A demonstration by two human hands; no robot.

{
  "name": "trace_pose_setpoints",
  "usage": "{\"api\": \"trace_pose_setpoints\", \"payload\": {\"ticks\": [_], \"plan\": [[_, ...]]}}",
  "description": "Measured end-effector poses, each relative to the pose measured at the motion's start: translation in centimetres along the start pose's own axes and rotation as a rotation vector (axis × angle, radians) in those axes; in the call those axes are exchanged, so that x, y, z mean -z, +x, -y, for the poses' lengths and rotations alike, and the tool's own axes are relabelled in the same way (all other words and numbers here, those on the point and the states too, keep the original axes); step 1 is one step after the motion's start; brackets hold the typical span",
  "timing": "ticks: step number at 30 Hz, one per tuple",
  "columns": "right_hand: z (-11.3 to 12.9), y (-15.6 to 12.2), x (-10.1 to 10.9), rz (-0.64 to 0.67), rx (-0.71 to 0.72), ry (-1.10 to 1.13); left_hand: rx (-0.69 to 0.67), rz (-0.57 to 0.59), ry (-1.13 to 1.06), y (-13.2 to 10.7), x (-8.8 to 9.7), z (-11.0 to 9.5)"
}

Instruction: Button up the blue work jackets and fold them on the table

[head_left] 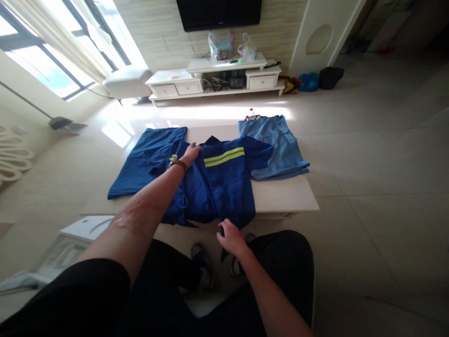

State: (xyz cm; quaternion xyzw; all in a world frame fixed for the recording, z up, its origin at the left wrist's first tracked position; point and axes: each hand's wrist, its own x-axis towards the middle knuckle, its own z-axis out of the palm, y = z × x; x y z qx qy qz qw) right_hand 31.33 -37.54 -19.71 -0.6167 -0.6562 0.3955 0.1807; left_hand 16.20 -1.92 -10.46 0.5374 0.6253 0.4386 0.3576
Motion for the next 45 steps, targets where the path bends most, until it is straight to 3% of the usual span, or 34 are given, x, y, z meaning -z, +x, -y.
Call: {"api": "trace_pose_setpoints", "payload": {"ticks": [3, 5, 8, 10, 12, 15, 19, 25, 30, 33, 40, 45], "plan": [[-0.1, 0.3, -0.2, -0.043, 0.056, 0.059, 0.015, -0.027, 0.076, -4.0, 3.2, 1.3], [-0.1, 0.4, -0.6, -0.07, 0.084, 0.092, 0.025, -0.048, 0.101, -8.7, 4.9, 3.7], [0.2, 0.4, -1.7, -0.16, 0.088, 0.121, 0.024, -0.111, 0.119, -17.5, 7.4, 9.1], [0.3, 0.4, -2.7, -0.216, 0.087, 0.153, 0.149, -0.161, 0.142, -23.3, 8.9, 13.0], [0.2, 0.3, -3.8, -0.225, 0.103, 0.187, 0.332, -0.14, 0.123, -28.3, 9.9, 16.5], [-0.7, 0.1, -5.2, -0.153, 0.091, 0.126, 0.458, -0.06, 0.061, -32.9, 10.2, 19.6], [-2.3, 0.1, -6.3, -0.01, -0.001, -0.045, 0.446, 0.001, 0.003, -33.8, 9.2, 20.4], [-3.9, 0.3, -6.3, 0.024, -0.087, -0.154, 0.161, 0.014, 0.142, -33.3, 8.6, 21.0], [-5.2, -0.4, -6.5, 0.076, -0.134, -0.214, 0.166, 0.036, 0.178, -33.3, 8.1, 21.4], [-5.5, -1.0, -6.7, 0.124, -0.146, -0.245, 0.099, 0.012, 0.215, -33.5, 8.0, 20.6], [-3.0, -1.6, -6.3, 0.159, -0.121, -0.512, 0.01, -0.011, 0.36, -33.5, 8.5, 19.6], [-0.5, -1.2, -6.8, 0.136, -0.11, -0.695, -0.039, -0.063, 0.287, -33.9, 8.5, 19.5]]}}
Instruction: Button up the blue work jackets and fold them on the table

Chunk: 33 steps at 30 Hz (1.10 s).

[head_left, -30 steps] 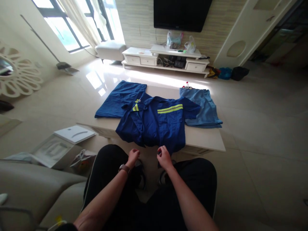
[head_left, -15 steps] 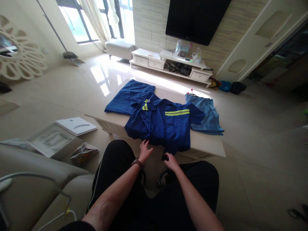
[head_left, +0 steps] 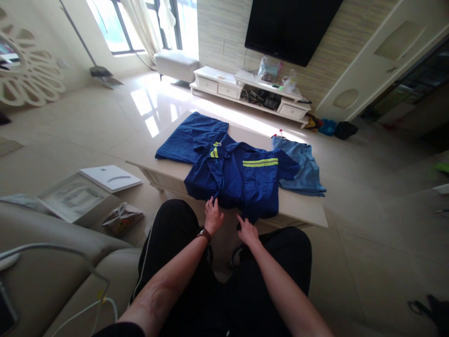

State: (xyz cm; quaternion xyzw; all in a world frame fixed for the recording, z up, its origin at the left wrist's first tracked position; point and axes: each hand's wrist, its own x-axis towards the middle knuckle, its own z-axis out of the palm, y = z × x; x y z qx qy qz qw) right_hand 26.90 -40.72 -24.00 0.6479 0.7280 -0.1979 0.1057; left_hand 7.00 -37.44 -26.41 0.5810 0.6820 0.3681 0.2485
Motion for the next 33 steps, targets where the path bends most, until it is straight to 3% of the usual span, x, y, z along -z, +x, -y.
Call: {"api": "trace_pose_setpoints", "payload": {"ticks": [4, 8, 13, 18, 23, 28, 30, 33], "plan": [[0.6, 0.7, 0.5, -0.042, -0.06, -0.054, -0.074, -0.11, -0.068, -0.2, 1.0, -0.7], [-0.1, 1.4, 0.8, -0.099, -0.105, -0.063, -0.055, -0.218, -0.19, 0.3, 2.6, -0.9], [-0.7, 1.7, 0.7, -0.135, -0.102, 0.043, -0.006, -0.263, -0.285, 1.0, 3.9, -0.1], [-1.1, 1.5, 0.9, -0.232, -0.112, 0.166, 0.069, -0.294, -0.301, 1.1, 3.9, 0.3], [-2.1, 0.8, 1.7, -0.489, -0.105, 0.671, 0.231, -0.293, -0.496, 0.9, 3.6, 0.2], [-3.1, 0.3, 3.1, -0.62, -0.122, 1.38, 0.296, -0.194, -0.52, 0.7, 3.5, 0.5], [-3.4, 0.2, 3.6, -0.556, -0.19, 1.633, 0.22, -0.159, -0.494, 0.4, 3.4, 0.3], [-3.5, -0.1, 4.2, -0.335, -0.256, 1.866, -0.003, -0.065, -0.386, -0.3, 3.2, -0.4]]}}
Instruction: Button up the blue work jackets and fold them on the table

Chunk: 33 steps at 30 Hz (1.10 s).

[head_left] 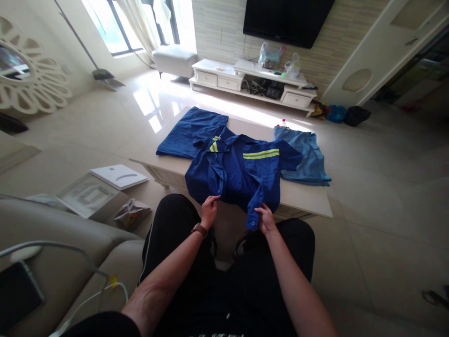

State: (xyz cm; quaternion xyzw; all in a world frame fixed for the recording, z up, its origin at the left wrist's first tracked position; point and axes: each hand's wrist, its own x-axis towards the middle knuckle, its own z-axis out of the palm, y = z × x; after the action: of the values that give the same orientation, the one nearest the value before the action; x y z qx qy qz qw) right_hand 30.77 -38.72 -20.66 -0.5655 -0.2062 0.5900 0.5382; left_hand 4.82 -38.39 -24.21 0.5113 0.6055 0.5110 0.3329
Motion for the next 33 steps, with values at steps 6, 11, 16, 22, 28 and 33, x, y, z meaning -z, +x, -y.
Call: {"api": "trace_pose_setpoints", "payload": {"ticks": [6, 11, 16, 22, 28, 33], "plan": [[0.5, -0.3, -0.7, 0.076, -0.068, 0.091, 0.006, 0.083, 0.237, -1.1, -1.2, 0.1], [-0.4, -0.5, -0.9, 0.144, -0.037, 0.036, 0.089, -0.02, 0.203, -1.1, -1.7, 1.4], [-3.0, -0.1, -0.4, 0.152, -0.034, -0.447, 0.084, -0.04, 0.153, -1.1, -1.7, 2.0], [-5.2, 0.9, -0.4, 0.097, 0.103, -0.863, 0.145, 0.043, 0.064, -1.6, -1.8, 1.4], [-5.6, 1.2, -0.2, 0.191, 0.177, -1.274, 0.222, 0.039, 0.035, -1.5, -2.1, 1.9], [-5.6, 1.6, -0.3, 0.234, 0.141, -1.489, 0.407, -0.083, -0.045, -1.4, -2.3, 3.4]]}}
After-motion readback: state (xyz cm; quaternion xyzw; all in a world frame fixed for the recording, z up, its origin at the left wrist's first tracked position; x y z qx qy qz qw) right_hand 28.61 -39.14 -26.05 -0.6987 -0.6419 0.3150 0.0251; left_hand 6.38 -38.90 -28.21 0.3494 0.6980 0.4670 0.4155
